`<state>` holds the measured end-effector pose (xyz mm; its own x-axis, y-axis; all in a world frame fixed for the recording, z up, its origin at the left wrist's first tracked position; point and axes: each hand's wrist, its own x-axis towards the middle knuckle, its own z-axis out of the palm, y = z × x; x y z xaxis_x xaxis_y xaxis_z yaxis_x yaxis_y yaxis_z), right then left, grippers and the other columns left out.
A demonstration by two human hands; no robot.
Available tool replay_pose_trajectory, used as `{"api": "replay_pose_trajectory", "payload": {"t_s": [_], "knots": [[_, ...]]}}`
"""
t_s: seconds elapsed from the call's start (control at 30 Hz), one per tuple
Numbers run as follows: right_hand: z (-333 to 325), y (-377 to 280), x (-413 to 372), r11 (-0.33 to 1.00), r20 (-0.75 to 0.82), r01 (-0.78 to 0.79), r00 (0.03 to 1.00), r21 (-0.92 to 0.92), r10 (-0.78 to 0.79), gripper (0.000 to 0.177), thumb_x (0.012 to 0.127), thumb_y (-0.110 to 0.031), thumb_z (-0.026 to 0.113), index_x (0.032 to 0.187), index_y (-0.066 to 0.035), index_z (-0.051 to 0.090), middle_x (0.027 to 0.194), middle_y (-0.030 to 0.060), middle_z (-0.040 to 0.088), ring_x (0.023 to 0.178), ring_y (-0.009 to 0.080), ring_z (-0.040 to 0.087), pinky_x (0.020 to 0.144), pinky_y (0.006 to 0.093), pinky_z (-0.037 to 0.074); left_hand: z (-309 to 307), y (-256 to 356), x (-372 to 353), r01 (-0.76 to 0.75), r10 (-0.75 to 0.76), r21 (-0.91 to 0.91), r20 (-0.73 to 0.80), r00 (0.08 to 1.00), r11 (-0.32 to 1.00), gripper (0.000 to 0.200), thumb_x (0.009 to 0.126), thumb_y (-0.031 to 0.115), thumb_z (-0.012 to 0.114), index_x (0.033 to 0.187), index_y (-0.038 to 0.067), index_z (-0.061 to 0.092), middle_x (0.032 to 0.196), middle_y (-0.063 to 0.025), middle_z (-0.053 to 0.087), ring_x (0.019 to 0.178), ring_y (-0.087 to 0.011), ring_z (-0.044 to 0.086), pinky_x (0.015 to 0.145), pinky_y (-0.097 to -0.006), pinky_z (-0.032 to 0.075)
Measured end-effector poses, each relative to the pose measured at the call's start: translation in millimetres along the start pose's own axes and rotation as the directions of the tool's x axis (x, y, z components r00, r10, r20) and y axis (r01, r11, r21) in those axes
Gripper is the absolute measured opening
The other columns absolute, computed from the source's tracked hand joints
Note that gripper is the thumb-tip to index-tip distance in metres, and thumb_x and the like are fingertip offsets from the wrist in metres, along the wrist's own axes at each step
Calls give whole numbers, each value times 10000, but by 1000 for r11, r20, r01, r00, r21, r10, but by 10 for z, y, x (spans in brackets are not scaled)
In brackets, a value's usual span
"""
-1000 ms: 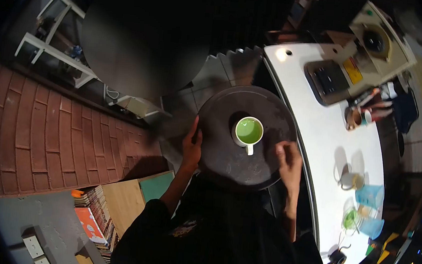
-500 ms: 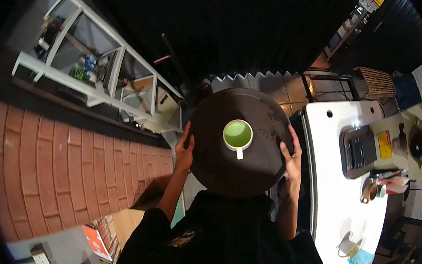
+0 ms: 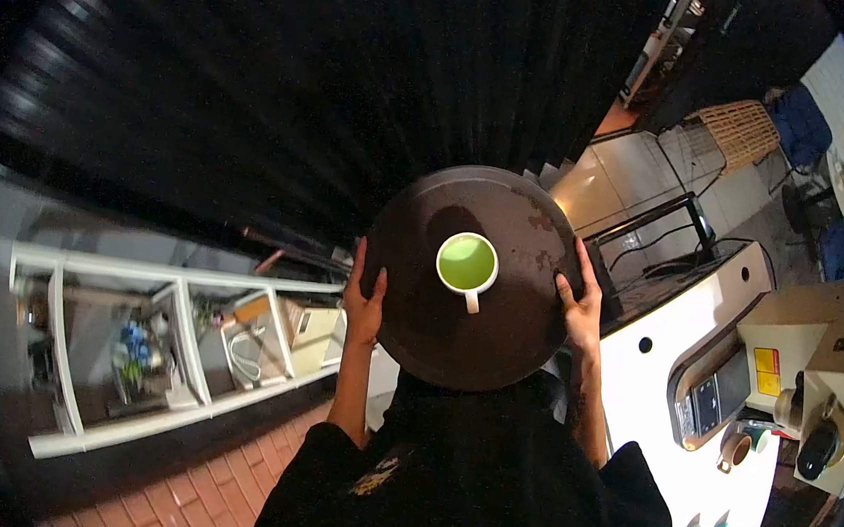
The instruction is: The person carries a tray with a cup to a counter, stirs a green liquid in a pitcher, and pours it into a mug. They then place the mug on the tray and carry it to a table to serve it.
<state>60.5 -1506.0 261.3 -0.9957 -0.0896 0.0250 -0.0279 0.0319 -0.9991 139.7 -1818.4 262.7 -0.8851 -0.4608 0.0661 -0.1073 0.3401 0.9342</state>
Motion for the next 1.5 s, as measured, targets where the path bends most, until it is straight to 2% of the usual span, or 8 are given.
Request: {"api": "replay_pose_trajectory", "payload": {"t_s": [0.37, 0.43, 0.5, 0.67, 0.97, 1.17, 1.43, 1.5], "knots": [[-414, 171, 1241, 992, -429, -12, 902, -128, -44, 594, 905, -45, 586, 1453, -62, 358, 1491, 120, 380, 1387, 226, 321, 1141, 352, 238, 1444, 184, 2339, -127, 216, -222, 444, 870, 967, 628, 954, 301, 571, 1480, 79, 307, 1510, -138, 332, 1386, -265, 316, 1134, -401, 247], [-443, 139, 1415, 992, -505, -10, 861, -128, -56, 595, 903, -36, 582, 1453, -54, 356, 1487, 130, 383, 1384, 226, 326, 1140, 350, 237, 1709, 342, 2785, -134, 229, -213, 526, 819, 968, 612, 947, 196, 576, 1477, 57, 303, 1496, -147, 352, 1371, -260, 341, 1128, -386, 264], [-520, 97, 1614, 990, -611, -30, 789, -136, -60, 595, 904, -29, 577, 1454, -47, 351, 1485, 138, 384, 1382, 228, 330, 1137, 349, 241, 2111, 460, 3239, -219, 417, -387, 562, 714, 896, 621, 928, 89, 580, 1479, 48, 296, 1487, -145, 368, 1348, -252, 373, 1118, -364, 285], [-678, -263, 2068, 995, -799, -88, 601, -44, 18, 589, 908, -35, 572, 1454, -52, 352, 1487, 131, 384, 1388, 233, 321, 1137, 355, 238, 2902, 1347, 3876, -34, 319, -369, 750, 579, 929, 622, 923, 83, 598, 1476, 81, 315, 1489, -119, 375, 1348, -234, 375, 1116, -373, 294], [-1681, -74, 2622, 990, -919, -115, 393, -81, -30, 596, 890, -34, 572, 1449, -63, 368, 1484, 116, 394, 1380, 237, 336, 1140, 360, 230, 4756, 1983, 4274, -18, 336, -353, 871, 360, 935, 622, 893, 5, 603, 1458, 69, 352, 1486, -122, 377, 1338, -220, 381, 1110, -354, 297], [-2703, -90, 2999, 987, -947, -156, 319, -28, 23, 584, 891, -53, 590, 1438, -66, 388, 1469, 118, 413, 1363, 245, 361, 1132, 365, 252, 6006, 2389, 4234, -14, 333, -347, 884, 327, 938, 627, 889, 6, 610, 1453, 28, 336, 1467, -141, 393, 1335, -230, 384, 1107, -348, 297], [-4025, 59, 3427, 984, -981, -173, 192, -45, -11, 596, 875, -99, 630, 1421, -32, 402, 1452, 128, 432, 1363, 249, 360, 1136, 374, 244, 7575, 2874, 4149, -205, 394, -350, 884, 249, 914, 612, 879, 59, 640, 1425, 4, 370, 1430, -143, 422, 1326, -236, 386, 1104, -351, 292], [-4331, 177, 3446, 991, -988, -125, 153, -53, -34, 593, 862, -73, 624, 1411, -16, 410, 1448, 136, 436, 1366, 247, 356, 1143, 379, 229, 7993, 2948, 4085, -85, 357, -347, 909, 216, 934, 603, 878, 69, 646, 1414, -6, 380, 1427, -136, 425, 1328, -229, 382, 1106, -351, 293]]}}
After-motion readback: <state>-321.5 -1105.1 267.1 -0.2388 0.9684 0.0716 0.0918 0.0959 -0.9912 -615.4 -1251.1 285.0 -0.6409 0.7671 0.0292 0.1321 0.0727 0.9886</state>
